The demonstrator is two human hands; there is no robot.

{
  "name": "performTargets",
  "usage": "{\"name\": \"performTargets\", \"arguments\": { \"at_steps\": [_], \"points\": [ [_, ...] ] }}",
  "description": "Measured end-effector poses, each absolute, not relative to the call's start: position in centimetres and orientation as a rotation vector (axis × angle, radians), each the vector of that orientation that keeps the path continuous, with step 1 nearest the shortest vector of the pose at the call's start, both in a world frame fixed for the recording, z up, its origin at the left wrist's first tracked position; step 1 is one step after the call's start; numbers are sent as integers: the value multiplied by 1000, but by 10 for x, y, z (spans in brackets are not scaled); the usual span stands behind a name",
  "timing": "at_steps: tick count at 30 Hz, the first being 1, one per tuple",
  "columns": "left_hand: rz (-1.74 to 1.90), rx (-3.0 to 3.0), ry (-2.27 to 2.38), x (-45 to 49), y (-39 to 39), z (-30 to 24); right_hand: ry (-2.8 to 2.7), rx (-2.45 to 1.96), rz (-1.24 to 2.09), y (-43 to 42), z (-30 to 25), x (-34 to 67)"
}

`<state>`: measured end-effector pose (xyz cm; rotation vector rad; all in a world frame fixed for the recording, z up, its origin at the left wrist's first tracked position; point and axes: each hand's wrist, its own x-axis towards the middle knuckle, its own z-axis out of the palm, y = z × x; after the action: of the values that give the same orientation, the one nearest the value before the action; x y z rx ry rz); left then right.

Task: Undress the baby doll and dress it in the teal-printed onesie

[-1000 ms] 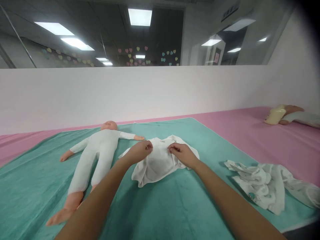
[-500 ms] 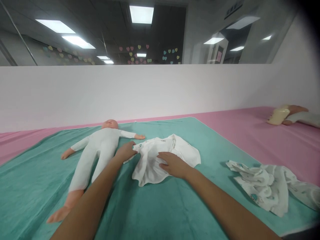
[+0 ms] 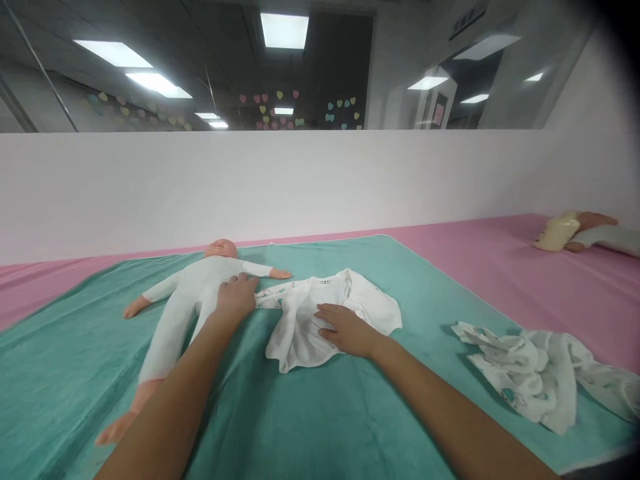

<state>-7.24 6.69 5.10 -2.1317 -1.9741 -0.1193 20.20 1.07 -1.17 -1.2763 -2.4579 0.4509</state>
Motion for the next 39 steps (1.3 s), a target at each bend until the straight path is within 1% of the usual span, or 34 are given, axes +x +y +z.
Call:
{"name": "performTargets", "arguments": {
  "at_steps": [2,7,10,13,17,20,28,33,36,39],
  "points": [
    [-160,-2207,-1926,-66,67,49,-2453,-1283,454,11,-12,202],
    [-484,-2536,-1615,-34,65,40,-2475,-1209,340,6,-6,196],
    [-498,-2667,-1619,-22,65,25,-2533,-1043,246,-3,0,182],
    [-421,-2671,-1719,-25,69,5,-2572,-902,264,-14,4,165],
    [-259,-2568,-1784,-41,79,-12,-2588,-861,296,-20,1,156],
    [-230,-2463,-1938,-50,85,-15,-2590,-900,331,-19,-2,159],
    [-361,-2226,-2126,-72,83,-5,-2586,-1097,455,-11,-6,169],
    [-478,-2078,-2209,-85,81,0,-2516,-1255,460,1,-9,182],
    [-556,-2015,-2177,-84,78,1,-2512,-1288,452,5,-10,187],
    [-595,-1946,-2033,-80,73,3,-2511,-1279,439,5,-13,188]
  ]
}}
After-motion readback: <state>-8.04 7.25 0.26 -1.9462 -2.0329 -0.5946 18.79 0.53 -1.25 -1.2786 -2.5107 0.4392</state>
